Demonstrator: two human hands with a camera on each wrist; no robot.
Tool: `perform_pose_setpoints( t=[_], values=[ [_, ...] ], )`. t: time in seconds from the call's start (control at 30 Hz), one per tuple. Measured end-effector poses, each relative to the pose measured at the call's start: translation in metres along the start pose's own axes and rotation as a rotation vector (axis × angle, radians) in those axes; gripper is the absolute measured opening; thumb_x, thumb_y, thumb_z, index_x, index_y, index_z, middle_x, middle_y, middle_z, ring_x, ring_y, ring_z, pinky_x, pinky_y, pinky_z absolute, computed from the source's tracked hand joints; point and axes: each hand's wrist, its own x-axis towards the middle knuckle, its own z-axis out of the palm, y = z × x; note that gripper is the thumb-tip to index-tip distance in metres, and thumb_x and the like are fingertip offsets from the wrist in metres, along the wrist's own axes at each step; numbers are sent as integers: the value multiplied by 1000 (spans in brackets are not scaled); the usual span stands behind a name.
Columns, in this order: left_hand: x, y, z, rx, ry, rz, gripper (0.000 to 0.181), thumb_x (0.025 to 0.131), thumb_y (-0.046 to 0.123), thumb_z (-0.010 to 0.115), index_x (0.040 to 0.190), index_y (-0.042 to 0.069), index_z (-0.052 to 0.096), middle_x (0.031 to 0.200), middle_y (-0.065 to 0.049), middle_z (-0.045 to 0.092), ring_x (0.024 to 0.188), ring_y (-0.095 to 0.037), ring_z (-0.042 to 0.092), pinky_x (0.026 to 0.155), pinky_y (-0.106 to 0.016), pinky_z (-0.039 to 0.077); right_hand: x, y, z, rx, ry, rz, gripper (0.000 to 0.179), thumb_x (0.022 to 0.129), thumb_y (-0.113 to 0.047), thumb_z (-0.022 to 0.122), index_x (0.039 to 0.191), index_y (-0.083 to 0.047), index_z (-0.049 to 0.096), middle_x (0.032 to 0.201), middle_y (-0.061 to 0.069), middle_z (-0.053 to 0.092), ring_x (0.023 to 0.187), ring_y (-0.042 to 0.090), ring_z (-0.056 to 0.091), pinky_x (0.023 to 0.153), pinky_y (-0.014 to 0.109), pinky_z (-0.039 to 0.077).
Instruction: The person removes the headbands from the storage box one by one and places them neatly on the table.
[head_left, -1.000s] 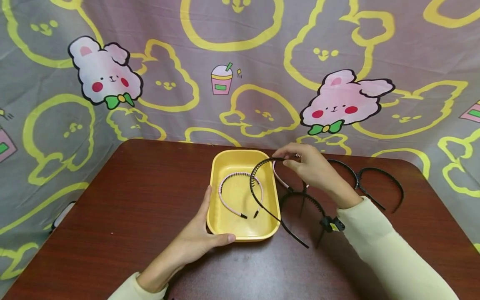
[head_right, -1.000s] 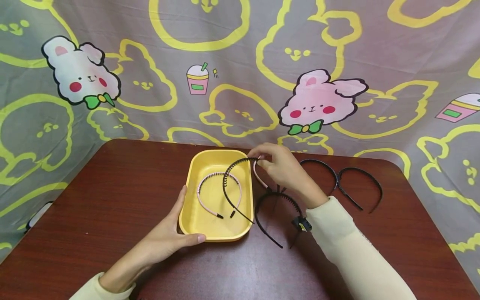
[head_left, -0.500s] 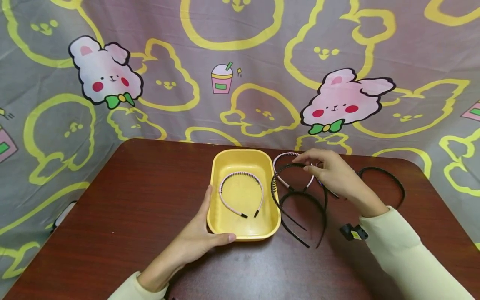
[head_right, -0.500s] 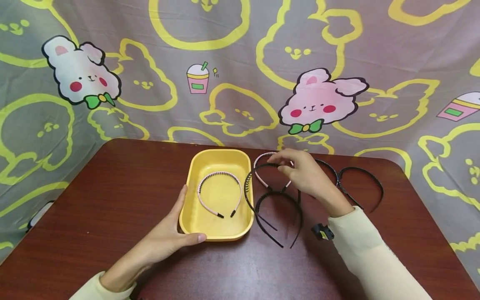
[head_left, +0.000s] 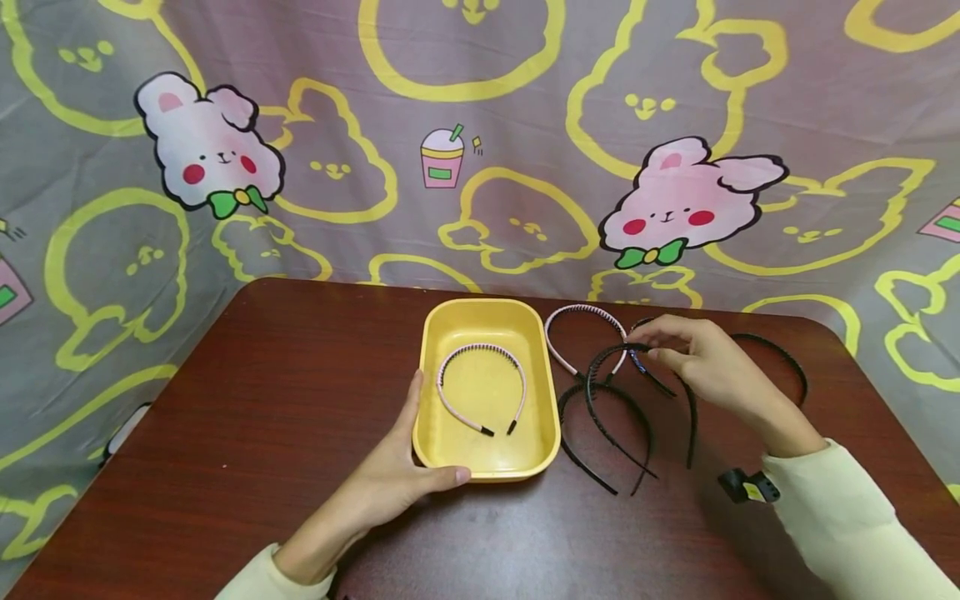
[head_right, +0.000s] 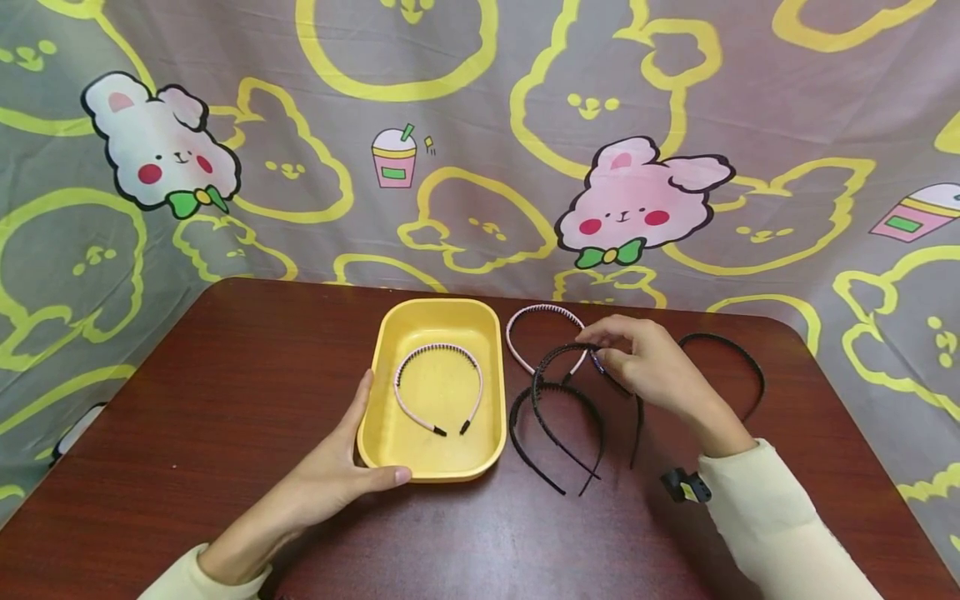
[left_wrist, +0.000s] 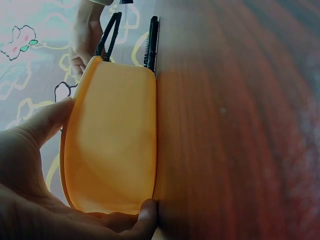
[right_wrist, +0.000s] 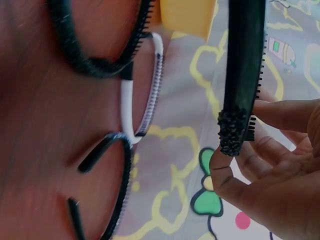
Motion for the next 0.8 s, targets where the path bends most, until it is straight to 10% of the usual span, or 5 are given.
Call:
perform_pose_setpoints(
  t=[0.23, 0.8],
  values=[
    [0, 0, 0, -4, 0, 3, 137, 78, 31, 93, 168, 36, -11, 177, -8, 10, 160, -35, 17, 129, -63, 13, -13, 20, -5, 6, -18, 31, 31, 103, 2, 56, 125, -13, 73, 130, 15, 69, 88, 7, 63, 60, 27, 50],
    [0, -1, 0, -20, -3, 11, 137, 78, 30, 93, 167, 37, -11, 177, -7, 8, 161, -34, 15, 129, -63, 12, -36, 61, -7, -41, -1, 41, 26, 101, 1, 62, 123, -8, 74, 120, 12, 73, 96, -4, 63, 75, 18, 51]
  ],
)
